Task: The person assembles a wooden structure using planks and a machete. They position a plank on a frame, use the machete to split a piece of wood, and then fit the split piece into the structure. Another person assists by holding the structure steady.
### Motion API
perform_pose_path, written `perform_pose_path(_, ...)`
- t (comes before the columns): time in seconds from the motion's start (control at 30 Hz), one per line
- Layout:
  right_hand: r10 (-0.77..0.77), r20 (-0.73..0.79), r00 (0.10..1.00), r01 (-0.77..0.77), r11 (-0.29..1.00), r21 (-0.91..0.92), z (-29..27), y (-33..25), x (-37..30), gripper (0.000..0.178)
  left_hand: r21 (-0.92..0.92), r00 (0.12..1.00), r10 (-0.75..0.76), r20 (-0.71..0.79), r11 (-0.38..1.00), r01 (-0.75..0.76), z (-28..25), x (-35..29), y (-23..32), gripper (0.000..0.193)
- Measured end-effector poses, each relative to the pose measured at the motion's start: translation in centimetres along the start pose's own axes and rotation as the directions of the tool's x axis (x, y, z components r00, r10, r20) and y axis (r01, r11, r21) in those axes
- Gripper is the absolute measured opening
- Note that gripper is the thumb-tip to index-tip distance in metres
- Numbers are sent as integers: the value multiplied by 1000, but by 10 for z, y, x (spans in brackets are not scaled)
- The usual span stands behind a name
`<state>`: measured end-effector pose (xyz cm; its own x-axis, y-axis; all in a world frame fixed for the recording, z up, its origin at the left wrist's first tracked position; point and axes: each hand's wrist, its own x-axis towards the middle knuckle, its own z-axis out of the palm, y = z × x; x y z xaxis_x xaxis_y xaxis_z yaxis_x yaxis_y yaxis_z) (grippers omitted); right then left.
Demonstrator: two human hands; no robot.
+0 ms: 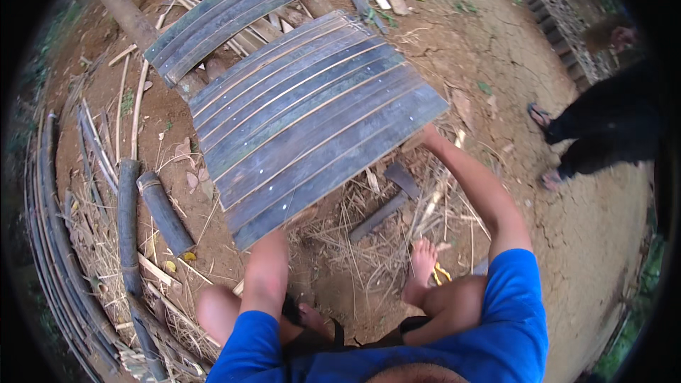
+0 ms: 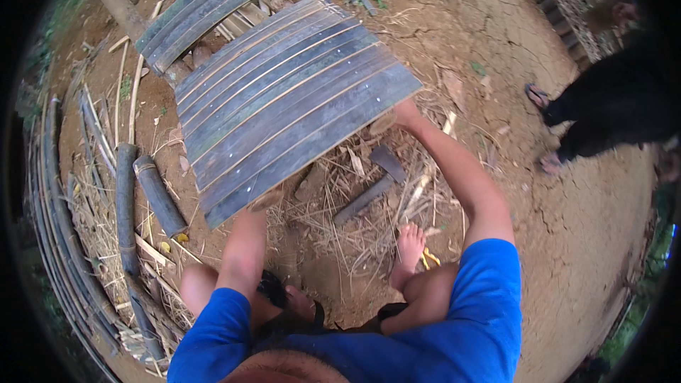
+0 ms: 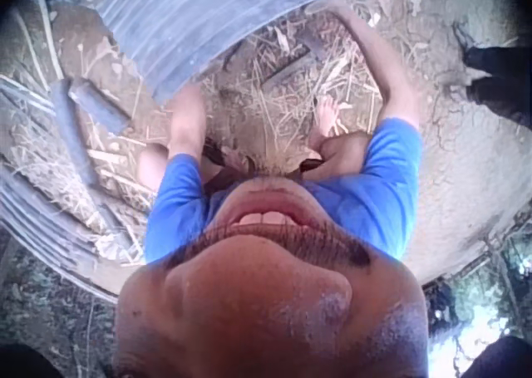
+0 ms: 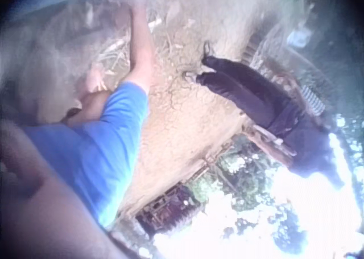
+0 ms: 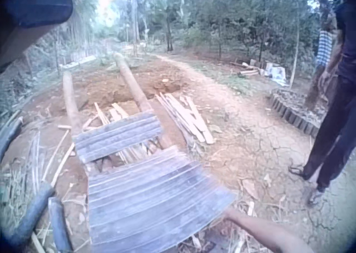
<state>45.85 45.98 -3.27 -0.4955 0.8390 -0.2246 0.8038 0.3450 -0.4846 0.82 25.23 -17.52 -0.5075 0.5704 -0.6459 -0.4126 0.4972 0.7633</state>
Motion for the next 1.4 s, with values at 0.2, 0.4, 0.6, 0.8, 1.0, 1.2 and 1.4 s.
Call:
perform_pose_path(0.2,148,38,988,-151,986,75,35,61,56,69,18,994,41,-106,999,-39,2,-16,-8,80)
perform_pose_path(0.4,113,63,992,-123,975,186,62,34,59,66,36,973,75,-217,997,-69,-42,-65,-27,82)
perform_pose_path(0.6,136,83,987,-157,926,343,89,-13,47,64,105,926,60,-373,994,-22,-122,-176,-43,84)
perform_pose_path(0.8,179,77,981,-194,880,434,110,-53,37,61,123,915,86,-393,992,-41,-159,-156,-30,86)
perform_pose_path(1.0,225,80,971,-234,839,491,86,-52,27,59,137,949,123,-290,987,-86,-157,-84,-3,88)
perform_pose_path(1.2,283,47,958,-255,765,591,55,-64,30,56,250,973,180,-140,958,-141,-157,-58,73,91)
perform_pose_path(1.4,264,137,955,-217,304,928,-26,-133,18,54,550,954,301,15,794,-259,-156,-78,226,93)
